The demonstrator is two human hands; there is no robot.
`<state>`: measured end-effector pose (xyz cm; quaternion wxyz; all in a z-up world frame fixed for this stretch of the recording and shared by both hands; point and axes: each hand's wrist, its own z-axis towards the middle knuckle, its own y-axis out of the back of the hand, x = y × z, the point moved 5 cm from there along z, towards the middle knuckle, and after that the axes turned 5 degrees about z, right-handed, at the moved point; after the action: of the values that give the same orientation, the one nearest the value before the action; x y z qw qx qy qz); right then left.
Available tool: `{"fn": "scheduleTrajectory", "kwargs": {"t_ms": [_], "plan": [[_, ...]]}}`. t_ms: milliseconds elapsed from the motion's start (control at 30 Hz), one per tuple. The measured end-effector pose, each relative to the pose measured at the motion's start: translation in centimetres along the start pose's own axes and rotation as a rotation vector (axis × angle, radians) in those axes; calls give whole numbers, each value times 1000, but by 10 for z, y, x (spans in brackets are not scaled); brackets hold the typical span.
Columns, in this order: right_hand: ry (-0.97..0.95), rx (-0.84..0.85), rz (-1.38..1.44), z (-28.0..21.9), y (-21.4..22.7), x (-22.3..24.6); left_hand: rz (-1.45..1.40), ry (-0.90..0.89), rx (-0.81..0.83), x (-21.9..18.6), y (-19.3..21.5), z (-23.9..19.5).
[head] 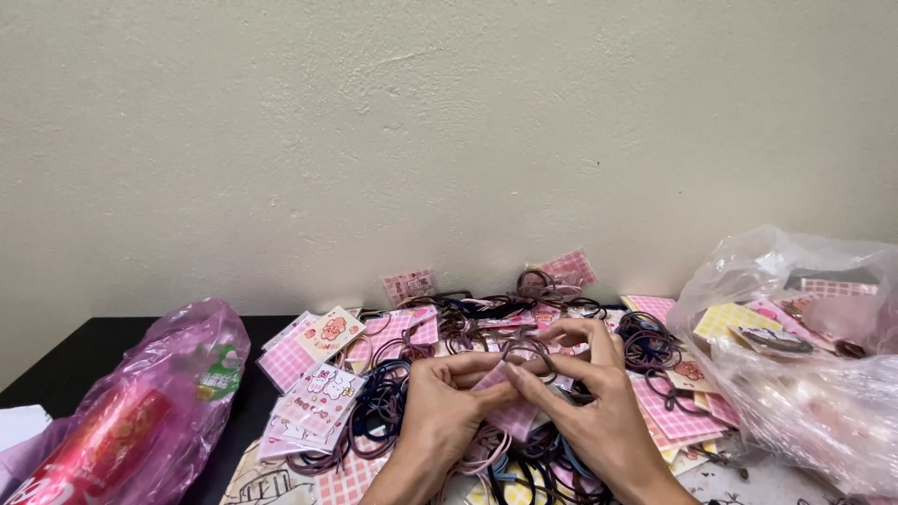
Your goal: The person sorts through a pile of hair ties and small patterned cards on a table. They pick up individual cards, fold them, and place them into a plastic bag. The person also picks up hair ties and places them into the bag. The task involves repetitive sorting and packaging of small items.
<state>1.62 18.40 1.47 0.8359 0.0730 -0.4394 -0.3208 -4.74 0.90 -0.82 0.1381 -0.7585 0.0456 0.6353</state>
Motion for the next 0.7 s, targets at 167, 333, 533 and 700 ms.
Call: {"fn": "scheduleTrajectory", "kwargs": {"t_ms": [167, 333, 533, 700], "plan": [[-112, 75, 44, 2, -1, -7, 16, -2, 0, -4, 0, -8], [-297, -26, 199, 0, 3, -23, 16, 19, 58, -18, -3, -25], [-377, -28, 300, 1, 2, -31, 85, 23, 18, -9, 4, -16], [-409, -48, 316, 1, 3, -27, -16, 1, -11, -5, 8, -11]]}}
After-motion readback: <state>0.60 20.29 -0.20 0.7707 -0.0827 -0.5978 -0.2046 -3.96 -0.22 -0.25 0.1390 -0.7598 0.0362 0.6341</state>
